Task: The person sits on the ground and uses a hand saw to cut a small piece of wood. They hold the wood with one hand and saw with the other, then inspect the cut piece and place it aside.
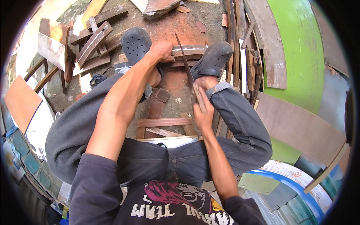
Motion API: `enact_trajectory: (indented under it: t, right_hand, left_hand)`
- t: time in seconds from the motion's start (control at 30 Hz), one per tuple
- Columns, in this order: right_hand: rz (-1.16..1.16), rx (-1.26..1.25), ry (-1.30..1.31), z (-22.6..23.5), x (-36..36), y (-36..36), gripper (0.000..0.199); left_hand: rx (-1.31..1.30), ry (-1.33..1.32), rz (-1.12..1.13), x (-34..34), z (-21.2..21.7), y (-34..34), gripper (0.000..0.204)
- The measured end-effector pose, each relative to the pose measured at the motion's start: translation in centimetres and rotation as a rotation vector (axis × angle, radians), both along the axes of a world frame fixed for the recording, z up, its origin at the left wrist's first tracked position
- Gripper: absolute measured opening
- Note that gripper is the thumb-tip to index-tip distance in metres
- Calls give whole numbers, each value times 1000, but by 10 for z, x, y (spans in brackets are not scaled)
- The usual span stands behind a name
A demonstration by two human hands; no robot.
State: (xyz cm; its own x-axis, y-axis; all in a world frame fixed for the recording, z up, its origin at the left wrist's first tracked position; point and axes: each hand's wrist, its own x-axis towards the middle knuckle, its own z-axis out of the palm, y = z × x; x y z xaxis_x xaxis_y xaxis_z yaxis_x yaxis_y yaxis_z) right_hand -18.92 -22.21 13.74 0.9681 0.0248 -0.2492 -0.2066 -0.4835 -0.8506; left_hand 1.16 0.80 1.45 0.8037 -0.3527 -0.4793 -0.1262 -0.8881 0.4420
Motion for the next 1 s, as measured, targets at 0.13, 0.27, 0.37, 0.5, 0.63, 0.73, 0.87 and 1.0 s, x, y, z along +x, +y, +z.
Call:
enact_trajectory:
  t: [0.13, 0.27, 0.37, 0.5, 0.63, 0.73, 0.87, 1.0]
  right_hand:
    - [-28, 64, -13, -36, 78, 33, 60]
    - [-21, 43, 10, 1, 4, 8, 60]
    - [43, -29, 4, 40, -56, -20, 61]
    - [13, 40, 0, -12, 22, 8, 59]
    - [0, 29, -36, -31, 70, 28, 60]
    - [-14, 38, 21, 4, 17, 12, 61]
    - [13, 38, 3, 35, -30, -20, 61]
    - [16, 58, 12, -10, 53, 10, 57]
  left_hand:
    - [-35, -27, -1, 1, 11, -7, 47]
    - [-33, -13, 13, -4, 10, 4, 48]
    - [35, 10, 5, 0, 7, 4, 48]
    - [9, 19, -5, 4, 3, -1, 48]
    - [-74, -29, -38, 3, 18, -2, 48]
    - [-73, -6, 8, -2, 17, 4, 49]
    - [1, -4, 7, 2, 8, 5, 49]
    - [-55, -44, -4, 4, 9, -6, 45]
